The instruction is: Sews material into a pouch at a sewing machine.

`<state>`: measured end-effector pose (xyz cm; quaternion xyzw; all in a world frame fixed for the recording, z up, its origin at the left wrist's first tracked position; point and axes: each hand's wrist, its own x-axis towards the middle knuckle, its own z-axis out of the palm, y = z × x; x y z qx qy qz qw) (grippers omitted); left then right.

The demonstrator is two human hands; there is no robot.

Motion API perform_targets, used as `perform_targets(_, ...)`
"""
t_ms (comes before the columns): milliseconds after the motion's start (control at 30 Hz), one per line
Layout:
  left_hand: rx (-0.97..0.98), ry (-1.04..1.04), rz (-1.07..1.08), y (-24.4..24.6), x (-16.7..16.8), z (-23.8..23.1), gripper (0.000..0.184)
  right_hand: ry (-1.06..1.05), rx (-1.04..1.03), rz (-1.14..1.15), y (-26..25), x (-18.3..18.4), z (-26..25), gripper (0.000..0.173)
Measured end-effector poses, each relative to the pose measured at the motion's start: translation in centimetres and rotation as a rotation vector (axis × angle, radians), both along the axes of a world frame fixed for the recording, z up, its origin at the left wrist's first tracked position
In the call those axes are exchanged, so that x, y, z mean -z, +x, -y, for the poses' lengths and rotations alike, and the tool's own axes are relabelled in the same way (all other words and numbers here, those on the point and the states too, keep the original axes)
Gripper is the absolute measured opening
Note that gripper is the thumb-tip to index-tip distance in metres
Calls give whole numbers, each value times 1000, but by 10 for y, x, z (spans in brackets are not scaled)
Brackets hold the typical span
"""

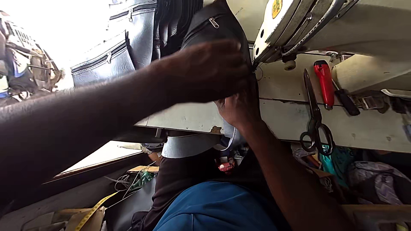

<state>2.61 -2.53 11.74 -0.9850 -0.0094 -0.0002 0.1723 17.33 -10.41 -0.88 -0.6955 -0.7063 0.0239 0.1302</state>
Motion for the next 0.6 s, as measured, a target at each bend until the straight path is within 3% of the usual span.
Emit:
perform_targets(67,-56,-41,-63,-6,21,17,33,6,-41,-43,1,-1,11,70)
perform_targets(200,-141,-299,-14,-21,59,14,28,-43,-87,-51,5,2,34,93)
perform_targets(333,-344,-523,105,-17,38,5,20,-1,-50,-53,5,-4,29,99)
perform_targets(433,-421,-382,224,-9,9,-22,19,-5,-13,-64,4,-15,6,113)
perform_targets(600,-321,-142,321,26,-13,-52,23,-105,99,-49,-3,-30,-44,116)
